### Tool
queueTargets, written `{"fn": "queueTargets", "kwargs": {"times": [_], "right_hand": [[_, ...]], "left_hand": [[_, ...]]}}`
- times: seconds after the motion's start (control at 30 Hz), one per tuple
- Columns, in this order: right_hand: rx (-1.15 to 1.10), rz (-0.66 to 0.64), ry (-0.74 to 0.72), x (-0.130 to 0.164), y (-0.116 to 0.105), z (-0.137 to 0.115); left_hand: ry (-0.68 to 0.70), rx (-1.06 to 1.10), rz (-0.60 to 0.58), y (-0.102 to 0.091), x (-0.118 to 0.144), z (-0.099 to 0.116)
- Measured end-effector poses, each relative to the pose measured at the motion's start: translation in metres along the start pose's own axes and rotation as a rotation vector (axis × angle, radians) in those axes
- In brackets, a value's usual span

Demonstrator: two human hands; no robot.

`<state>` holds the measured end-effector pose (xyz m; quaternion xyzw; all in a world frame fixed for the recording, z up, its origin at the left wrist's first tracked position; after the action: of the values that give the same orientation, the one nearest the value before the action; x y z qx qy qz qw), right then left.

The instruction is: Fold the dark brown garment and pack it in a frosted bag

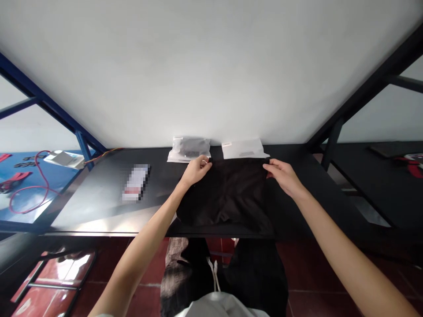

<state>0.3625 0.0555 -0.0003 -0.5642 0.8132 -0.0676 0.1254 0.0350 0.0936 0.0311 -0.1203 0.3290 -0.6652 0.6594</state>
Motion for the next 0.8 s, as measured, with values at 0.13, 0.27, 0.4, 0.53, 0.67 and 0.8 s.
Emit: {"fn": "queueTargets", "kwargs": {"times": [0.13, 0.27, 0.4, 0.53, 0.67, 0.8], "right_hand": [[0.178, 0.023, 0.112, -0.013, 0.014, 0.004], [0.353, 0.077, 0.046, -0.010, 0.024, 0.010], [0.580, 0.125, -0.109, 0.000, 0.028, 0.012], [0.694, 0.140, -0.195, 0.006, 0.028, 0.013], [0.665, 0.222, -0.428, 0.023, 0.029, 0.006], [0.532, 0.076, -0.693, 0.056, 0.041, 0.000]], "left_hand": [[-0.139, -0.230, 0.070, 0.012, -0.006, 0.001], [-0.232, -0.431, 0.050, 0.019, -0.003, 0.005], [-0.240, -0.502, 0.060, 0.021, 0.001, 0.005], [-0.161, -0.488, 0.059, 0.016, 0.005, 0.006], [0.110, -0.412, 0.108, 0.005, 0.023, 0.012], [0.299, -0.321, 0.048, 0.000, 0.059, 0.015]]}}
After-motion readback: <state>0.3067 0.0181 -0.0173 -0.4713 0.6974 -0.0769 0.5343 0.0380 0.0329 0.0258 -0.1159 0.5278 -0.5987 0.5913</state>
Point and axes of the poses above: each hand's wrist, its own x-axis away from the middle knuckle, its own y-axis out of the palm, z = x × y, the point moved 1 cm from there along -x, towards the middle knuckle, and after that the axes turned 13 degrees about z, right-handed, at the moved point
